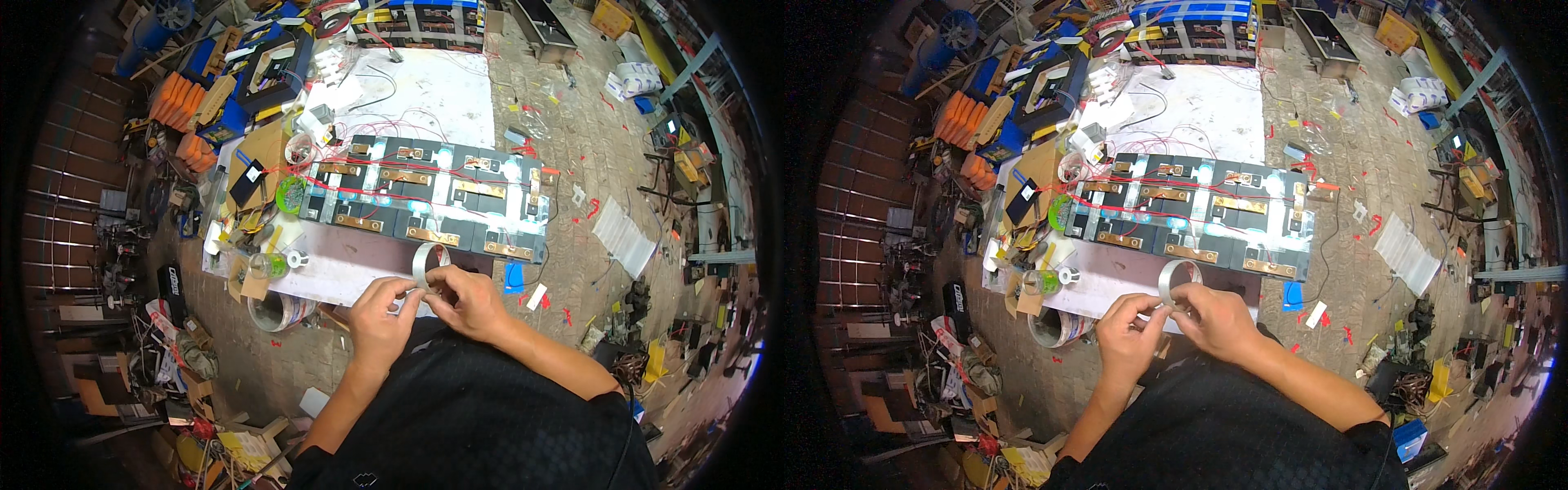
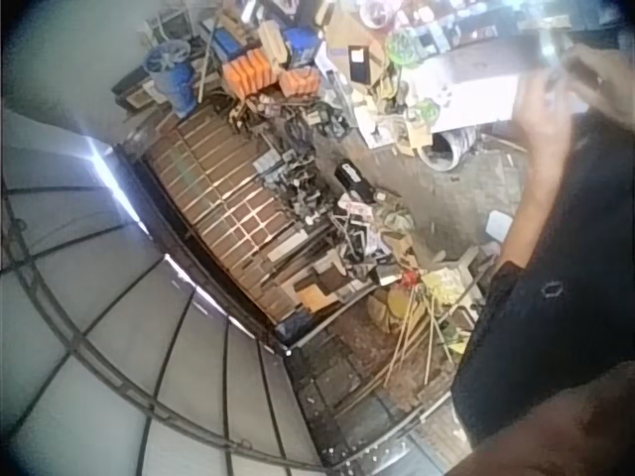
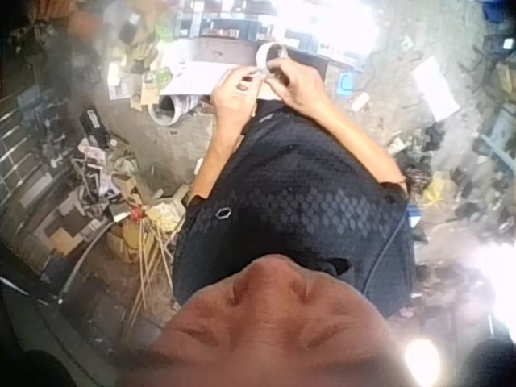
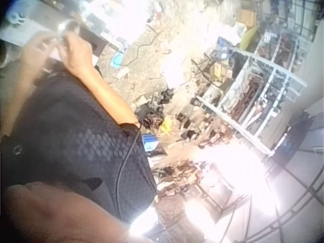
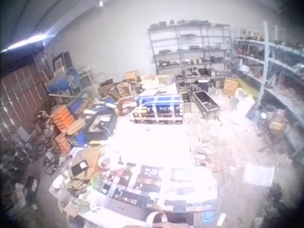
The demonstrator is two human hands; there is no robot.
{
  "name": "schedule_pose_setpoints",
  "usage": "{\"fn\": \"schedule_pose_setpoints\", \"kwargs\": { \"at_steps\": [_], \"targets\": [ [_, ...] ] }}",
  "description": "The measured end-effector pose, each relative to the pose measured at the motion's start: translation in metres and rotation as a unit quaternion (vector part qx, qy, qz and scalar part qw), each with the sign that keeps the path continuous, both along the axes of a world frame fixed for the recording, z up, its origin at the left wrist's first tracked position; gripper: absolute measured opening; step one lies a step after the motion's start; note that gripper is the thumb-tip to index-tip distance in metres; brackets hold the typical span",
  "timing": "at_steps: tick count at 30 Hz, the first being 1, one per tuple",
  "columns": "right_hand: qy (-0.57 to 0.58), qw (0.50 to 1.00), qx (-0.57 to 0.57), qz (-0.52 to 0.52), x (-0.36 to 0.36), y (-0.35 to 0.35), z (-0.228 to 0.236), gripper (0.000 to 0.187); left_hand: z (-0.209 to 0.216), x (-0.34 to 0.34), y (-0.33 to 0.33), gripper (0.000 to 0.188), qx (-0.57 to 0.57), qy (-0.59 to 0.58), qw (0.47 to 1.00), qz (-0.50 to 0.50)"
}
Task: The person assembles a battery pack by connecting red wires to battery terminals and securing them with white tape. They repeatedly tear tape, wrap it around wire connections, and press it down to insulate and hold the wires in place.
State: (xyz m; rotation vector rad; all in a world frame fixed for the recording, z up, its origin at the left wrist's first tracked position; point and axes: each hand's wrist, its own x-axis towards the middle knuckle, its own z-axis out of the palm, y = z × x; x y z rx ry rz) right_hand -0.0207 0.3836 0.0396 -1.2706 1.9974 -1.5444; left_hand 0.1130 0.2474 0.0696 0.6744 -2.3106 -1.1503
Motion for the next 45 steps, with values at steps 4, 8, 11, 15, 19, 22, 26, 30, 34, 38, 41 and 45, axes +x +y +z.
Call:
{"fn": "schedule_pose_setpoints", "kwargs": {
  "at_steps": [4,8,11,15,19,22,26,30,34,38,41,45],
  "targets": [
    [0.022,1.000,-0.008,0.011,-0.001,0.002,-0.002,0.032,0.009,-0.002,0.004,0.017,0.077,-0.026,0.996,0.024],
    [0.018,0.999,0.018,0.026,0.000,0.007,-0.003,0.032,0.010,-0.002,0.003,0.013,0.111,-0.041,0.993,0.019],
    [0.016,0.999,0.038,0.026,0.001,0.008,-0.003,0.034,0.005,0.000,0.004,0.013,0.136,-0.068,0.988,0.013],
    [0.009,0.999,0.042,0.022,0.000,0.007,-0.003,0.034,-0.002,0.000,0.004,0.017,0.105,-0.054,0.993,-0.001],
    [-0.005,1.000,0.027,0.007,0.000,0.003,0.002,0.034,0.001,0.000,0.006,0.020,0.045,-0.023,0.998,0.043],
    [0.017,1.000,0.018,-0.004,0.002,0.003,-0.002,0.035,0.004,-0.001,0.005,0.020,0.027,-0.021,0.999,0.037],
    [0.043,0.999,0.021,0.004,0.004,0.002,-0.005,0.035,0.004,0.001,0.005,0.017,0.015,-0.034,0.999,0.033],
    [0.064,0.997,0.043,0.027,0.004,0.004,-0.004,0.035,0.005,0.003,0.001,0.011,-0.063,-0.057,0.996,0.021],
    [0.088,0.994,0.045,0.047,0.006,0.006,-0.009,0.038,0.005,0.000,-0.003,0.009,-0.092,-0.079,0.993,0.009],
    [0.072,0.994,0.042,0.064,0.007,0.006,-0.010,0.039,0.003,-0.004,-0.004,0.011,-0.129,-0.078,0.989,0.003],
    [0.038,0.994,0.071,0.068,0.006,0.007,0.000,0.033,-0.004,-0.004,-0.004,0.012,-0.161,-0.068,0.985,0.001],
    [0.091,0.985,0.110,0.093,0.005,0.011,-0.014,0.022,-0.012,-0.001,-0.004,0.014,-0.192,-0.041,0.980,-0.009]
  ]
}}
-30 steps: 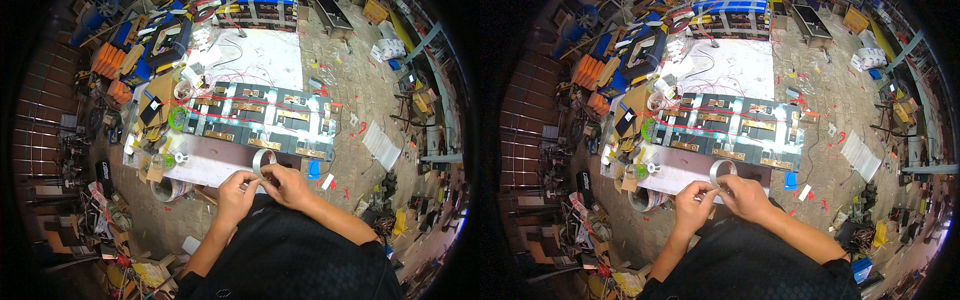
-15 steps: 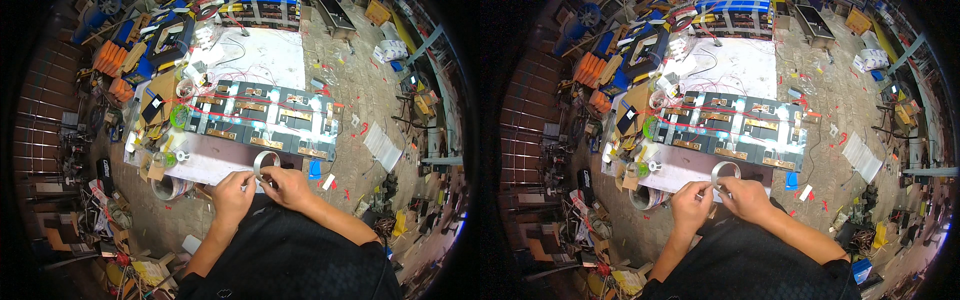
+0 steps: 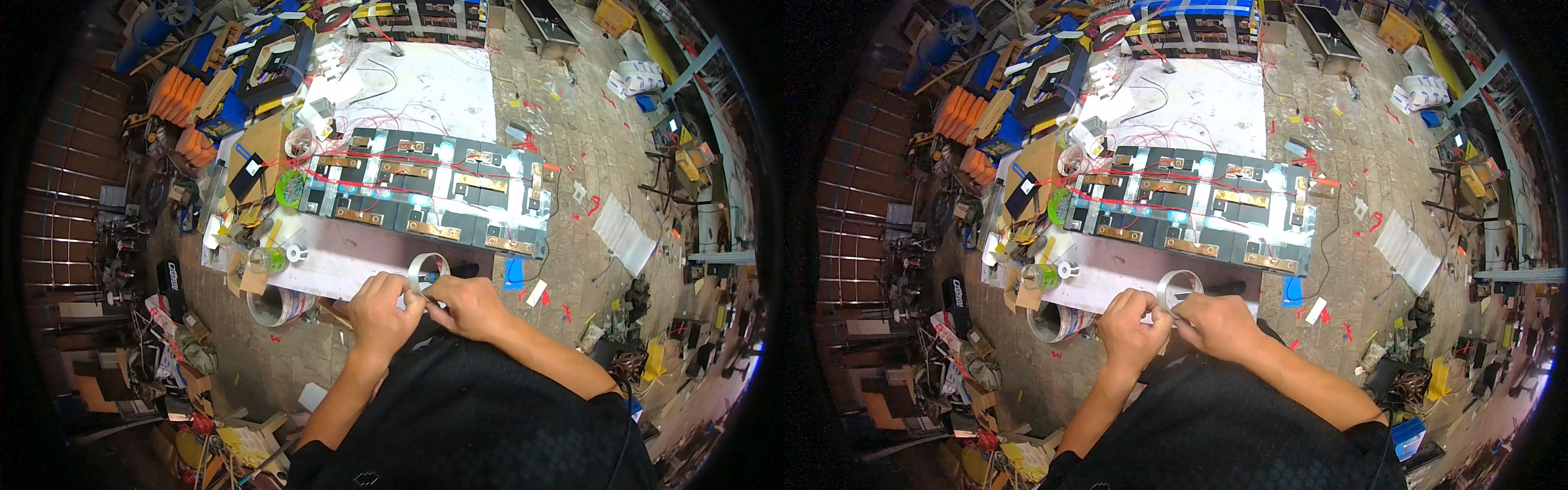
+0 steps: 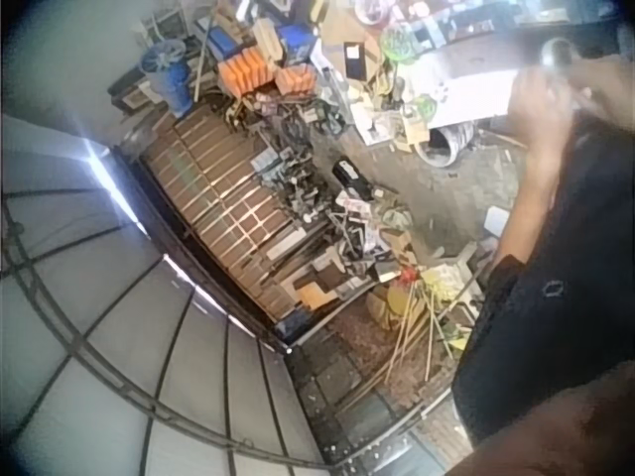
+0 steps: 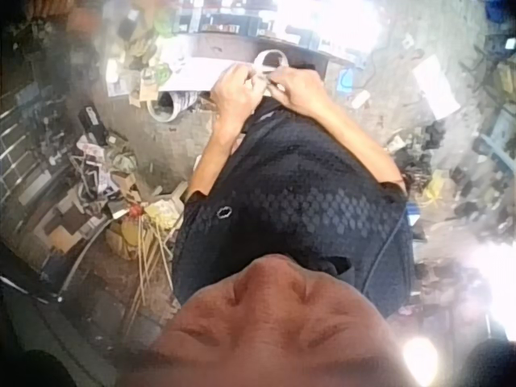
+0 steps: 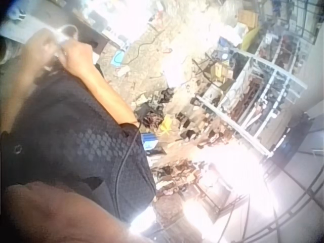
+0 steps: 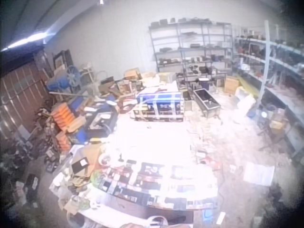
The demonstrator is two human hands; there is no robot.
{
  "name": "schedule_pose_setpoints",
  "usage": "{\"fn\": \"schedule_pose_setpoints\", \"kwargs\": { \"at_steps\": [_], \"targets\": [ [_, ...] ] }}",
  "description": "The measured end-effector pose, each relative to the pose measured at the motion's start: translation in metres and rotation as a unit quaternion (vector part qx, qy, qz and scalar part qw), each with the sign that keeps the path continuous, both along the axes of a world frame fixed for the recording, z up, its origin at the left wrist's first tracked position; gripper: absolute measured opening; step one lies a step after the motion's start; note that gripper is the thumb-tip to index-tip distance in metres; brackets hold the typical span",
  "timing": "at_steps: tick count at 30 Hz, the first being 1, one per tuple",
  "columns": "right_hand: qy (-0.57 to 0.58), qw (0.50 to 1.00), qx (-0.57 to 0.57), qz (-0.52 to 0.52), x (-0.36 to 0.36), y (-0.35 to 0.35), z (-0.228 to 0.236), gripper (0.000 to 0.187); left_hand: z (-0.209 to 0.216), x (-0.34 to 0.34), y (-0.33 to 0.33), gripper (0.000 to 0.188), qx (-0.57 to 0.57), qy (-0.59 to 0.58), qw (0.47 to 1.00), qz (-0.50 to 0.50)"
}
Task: The person assembles a battery pack by connecting red wires to battery terminals and securing them with white tape. They repeatedly tear tape, wrap it around wire connections, and press it down to insulate and hold the wires in place.
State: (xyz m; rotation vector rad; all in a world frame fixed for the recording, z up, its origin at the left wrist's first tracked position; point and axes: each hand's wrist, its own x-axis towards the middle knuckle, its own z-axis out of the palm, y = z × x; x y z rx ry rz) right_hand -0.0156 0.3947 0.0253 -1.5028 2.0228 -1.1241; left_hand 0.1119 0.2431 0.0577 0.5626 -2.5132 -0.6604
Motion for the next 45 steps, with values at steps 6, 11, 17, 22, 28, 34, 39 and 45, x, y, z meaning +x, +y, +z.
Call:
{"fn": "schedule_pose_setpoints", "kwargs": {
  "at_steps": [6,11,17,22,28,34,39,45],
  "targets": [
    [-0.102,0.990,0.051,-0.080,-0.001,-0.007,0.003,0.024,0.010,0.007,0.003,0.015,0.021,0.056,0.993,-0.099],
    [-0.484,0.873,0.003,-0.060,0.010,-0.006,-0.009,0.020,0.009,0.015,-0.011,0.017,-0.010,0.089,0.991,-0.095],
    [-0.345,0.929,-0.067,-0.118,0.007,-0.014,-0.014,0.018,0.022,0.015,-0.002,0.016,0.027,0.091,0.990,-0.109],
    [-0.205,0.967,-0.098,-0.118,0.003,-0.016,-0.008,0.017,0.010,0.015,0.002,0.013,0.143,0.153,0.978,-0.017],
    [-0.167,0.966,-0.136,-0.144,0.001,-0.020,0.000,0.022,0.008,0.011,0.013,0.014,0.368,0.139,0.917,0.071],
    [-0.131,0.968,-0.137,-0.162,0.003,-0.022,0.000,0.023,0.002,0.019,0.009,0.017,0.534,0.048,0.844,0.018],
    [-0.040,0.976,-0.142,-0.162,0.005,-0.024,-0.001,0.025,0.002,0.018,0.010,0.028,0.608,0.108,0.786,0.029],
    [0.083,0.973,-0.169,-0.137,-0.003,-0.026,0.010,0.029,0.027,0.007,-0.003,0.027,0.623,0.030,0.780,0.048]
  ]
}}
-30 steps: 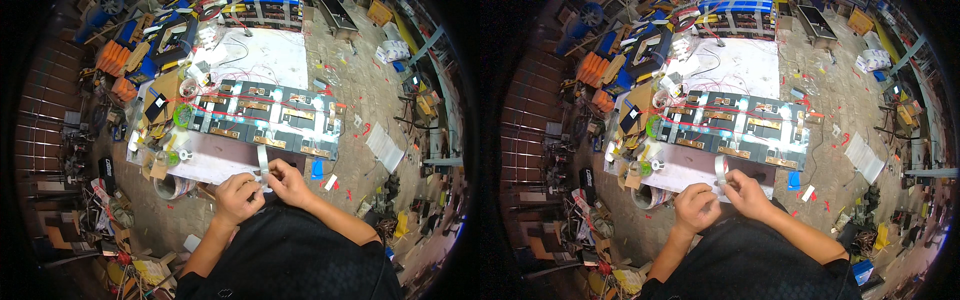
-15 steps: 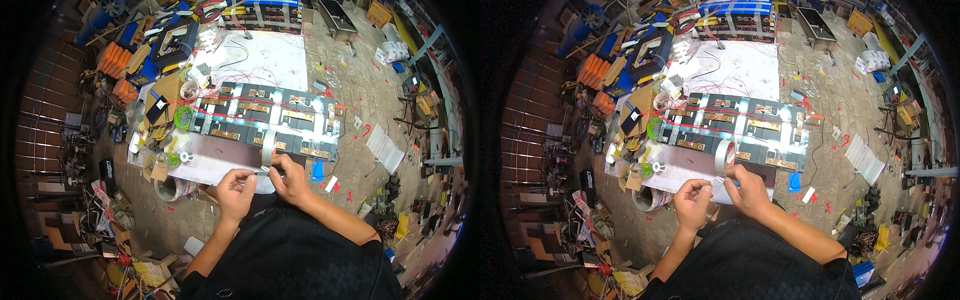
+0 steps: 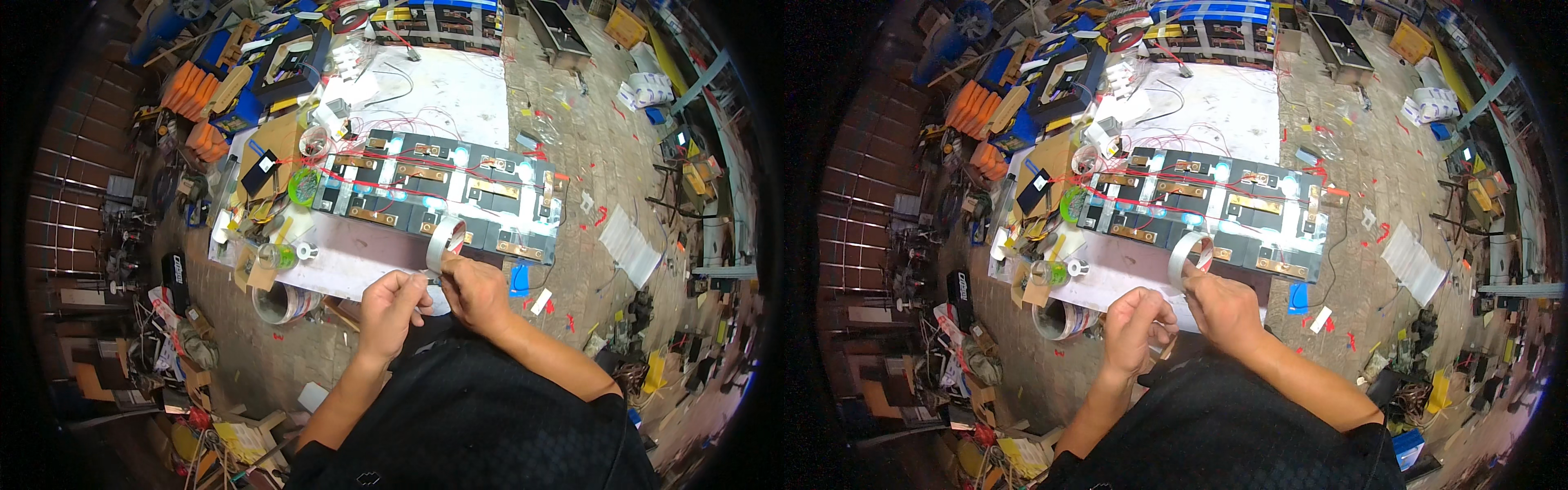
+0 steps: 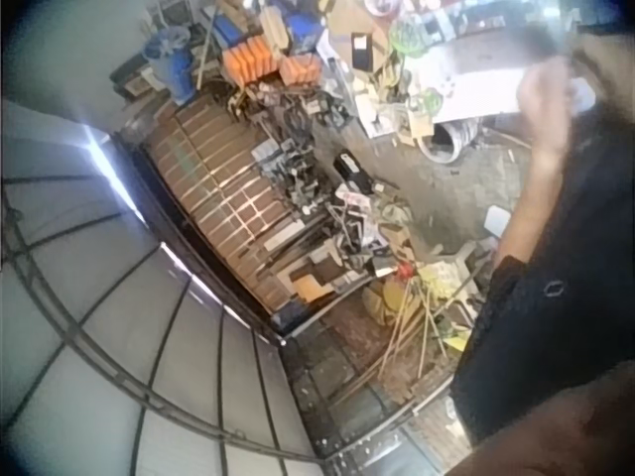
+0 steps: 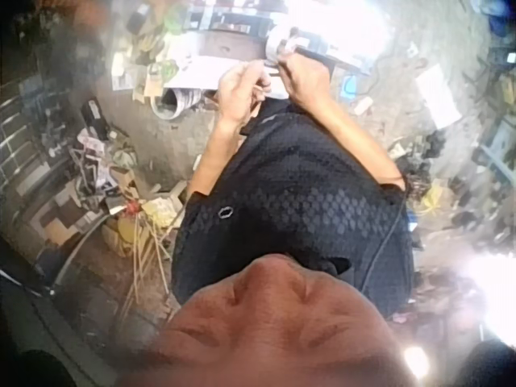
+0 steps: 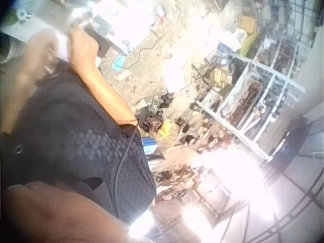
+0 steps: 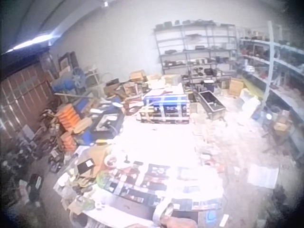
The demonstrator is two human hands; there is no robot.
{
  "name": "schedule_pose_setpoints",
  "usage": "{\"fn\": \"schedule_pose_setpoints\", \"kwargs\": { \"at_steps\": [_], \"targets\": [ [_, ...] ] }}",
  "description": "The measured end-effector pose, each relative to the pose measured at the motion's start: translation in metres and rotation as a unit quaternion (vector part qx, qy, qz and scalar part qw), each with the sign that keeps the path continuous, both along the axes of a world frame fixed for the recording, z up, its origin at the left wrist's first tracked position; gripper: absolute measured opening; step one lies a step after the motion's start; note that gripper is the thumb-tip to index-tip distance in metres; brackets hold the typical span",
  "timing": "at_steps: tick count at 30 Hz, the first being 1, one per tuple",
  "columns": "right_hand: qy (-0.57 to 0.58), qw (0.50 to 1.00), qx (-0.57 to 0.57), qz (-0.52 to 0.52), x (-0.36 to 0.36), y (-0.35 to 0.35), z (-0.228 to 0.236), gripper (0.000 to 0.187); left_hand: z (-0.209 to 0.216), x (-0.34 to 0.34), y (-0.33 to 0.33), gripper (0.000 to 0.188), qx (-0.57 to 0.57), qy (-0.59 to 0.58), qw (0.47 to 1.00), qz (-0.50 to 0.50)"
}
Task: The person assembles a battery pack by connecting red wires to battery terminals and securing them with white tape. They repeatedly tear tape, wrap it around wire connections, and press it down to insulate and hold the wires in place.
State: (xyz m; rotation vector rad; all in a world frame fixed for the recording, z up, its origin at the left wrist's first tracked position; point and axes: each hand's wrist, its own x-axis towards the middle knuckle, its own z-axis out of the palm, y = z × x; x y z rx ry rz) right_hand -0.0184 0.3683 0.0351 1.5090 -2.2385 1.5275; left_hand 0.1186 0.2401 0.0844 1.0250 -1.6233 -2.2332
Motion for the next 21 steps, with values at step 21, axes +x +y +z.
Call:
{"fn": "schedule_pose_setpoints", "kwargs": {
  "at_steps": [21],
  "targets": [
    [0.012,1.000,0.012,-0.003,0.008,-0.003,0.000,0.030,-0.012,0.015,0.005,0.022,0.078,0.036,0.995,0.044]
  ]
}}
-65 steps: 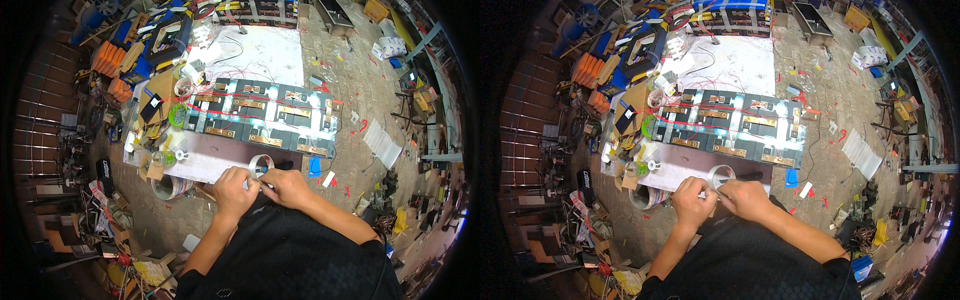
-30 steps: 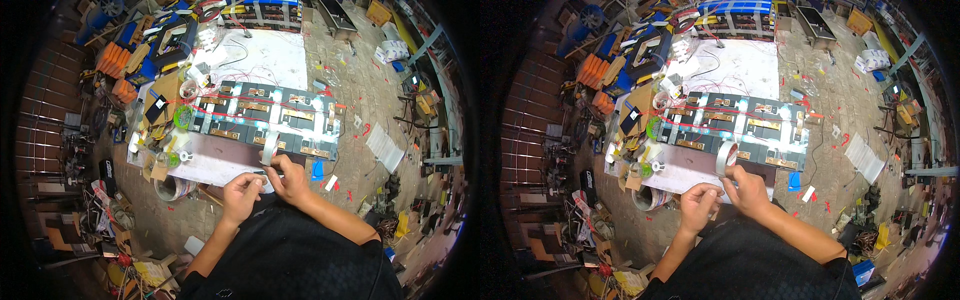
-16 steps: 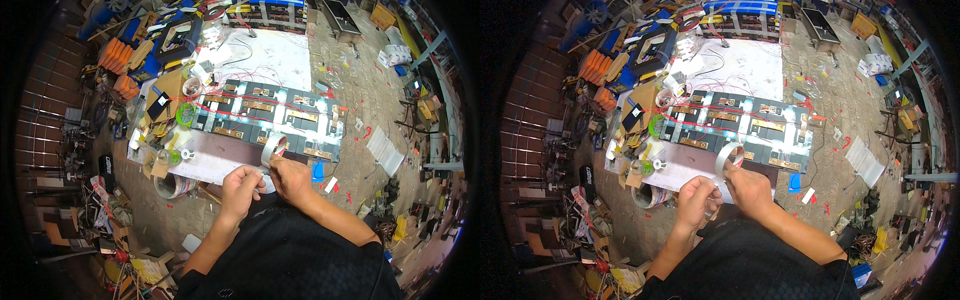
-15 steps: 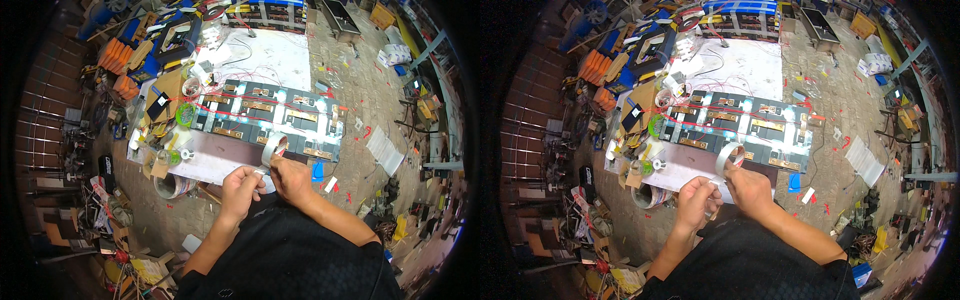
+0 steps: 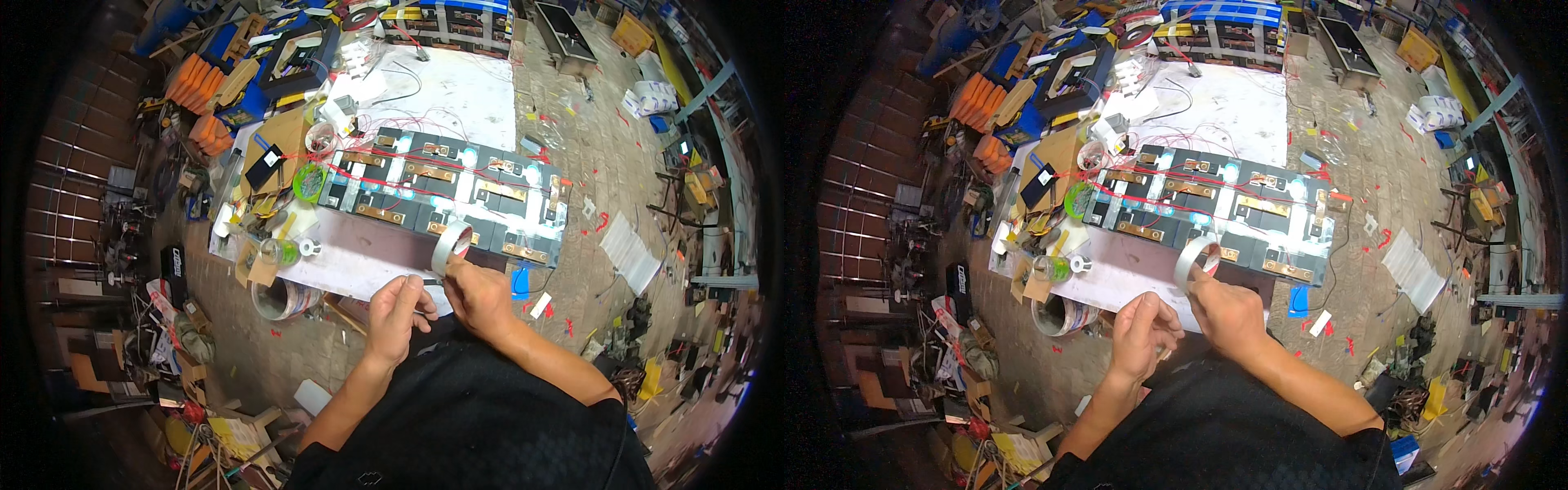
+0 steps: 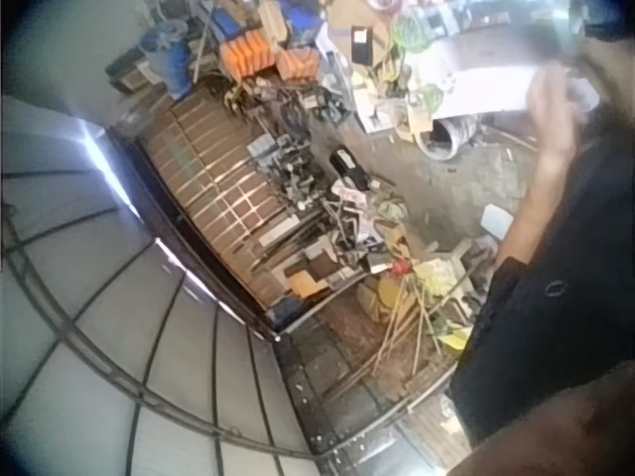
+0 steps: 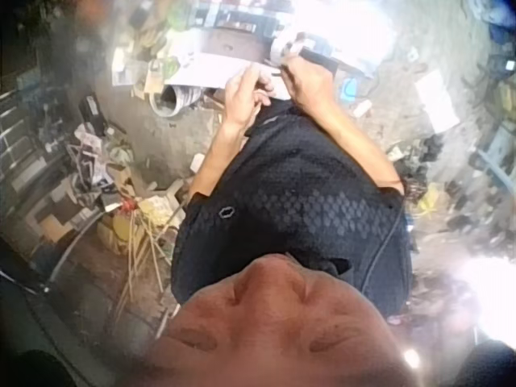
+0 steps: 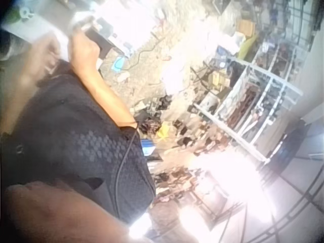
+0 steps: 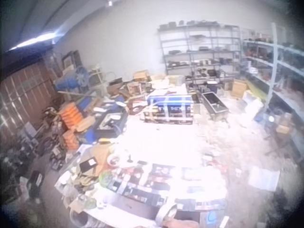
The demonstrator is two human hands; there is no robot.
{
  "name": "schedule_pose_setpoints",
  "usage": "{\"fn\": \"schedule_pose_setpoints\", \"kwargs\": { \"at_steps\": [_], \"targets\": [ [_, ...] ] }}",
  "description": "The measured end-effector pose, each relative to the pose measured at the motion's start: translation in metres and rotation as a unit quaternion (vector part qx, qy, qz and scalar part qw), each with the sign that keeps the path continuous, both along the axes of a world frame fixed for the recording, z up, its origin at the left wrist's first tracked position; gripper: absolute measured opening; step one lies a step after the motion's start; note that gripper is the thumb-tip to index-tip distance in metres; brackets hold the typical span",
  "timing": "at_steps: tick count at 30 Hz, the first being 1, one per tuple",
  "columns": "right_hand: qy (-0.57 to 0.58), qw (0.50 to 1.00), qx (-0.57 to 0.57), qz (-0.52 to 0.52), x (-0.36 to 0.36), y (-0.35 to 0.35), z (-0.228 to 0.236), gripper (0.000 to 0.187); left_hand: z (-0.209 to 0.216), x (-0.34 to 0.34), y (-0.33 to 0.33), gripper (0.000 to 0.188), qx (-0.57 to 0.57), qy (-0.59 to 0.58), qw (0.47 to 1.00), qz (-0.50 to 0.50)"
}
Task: The person assembles a battery pack by connecting red wires to battery terminals and securing them with white tape. They repeatedly tear tape, wrap it around wire connections, and press it down to insulate and hold the wires in place.
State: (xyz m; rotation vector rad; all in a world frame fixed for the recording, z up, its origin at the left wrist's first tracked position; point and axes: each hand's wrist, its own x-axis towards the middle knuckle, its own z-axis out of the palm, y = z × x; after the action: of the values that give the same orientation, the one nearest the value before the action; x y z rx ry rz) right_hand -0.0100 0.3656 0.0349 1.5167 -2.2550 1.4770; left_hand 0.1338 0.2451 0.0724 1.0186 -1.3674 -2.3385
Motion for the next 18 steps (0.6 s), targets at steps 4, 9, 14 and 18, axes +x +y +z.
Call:
{"fn": "schedule_pose_setpoints", "kwargs": {
  "at_steps": [4,9,14,18],
  "targets": [
    [0.024,1.000,0.013,-0.005,0.003,-0.001,-0.001,0.025,0.005,-0.003,-0.003,0.020,-0.021,-0.040,0.999,-0.009],
    [0.025,1.000,0.016,-0.006,0.002,0.000,0.001,0.026,-0.002,0.003,-0.001,0.019,-0.020,-0.059,0.998,0.002],
    [0.042,0.999,0.018,-0.009,0.002,0.001,0.002,0.026,0.002,0.005,-0.002,0.021,0.011,-0.054,0.998,0.023],
    [0.054,0.998,0.023,-0.007,0.004,0.000,0.003,0.026,0.010,-0.003,-0.005,0.021,0.002,-0.069,0.998,0.009]
  ]
}}
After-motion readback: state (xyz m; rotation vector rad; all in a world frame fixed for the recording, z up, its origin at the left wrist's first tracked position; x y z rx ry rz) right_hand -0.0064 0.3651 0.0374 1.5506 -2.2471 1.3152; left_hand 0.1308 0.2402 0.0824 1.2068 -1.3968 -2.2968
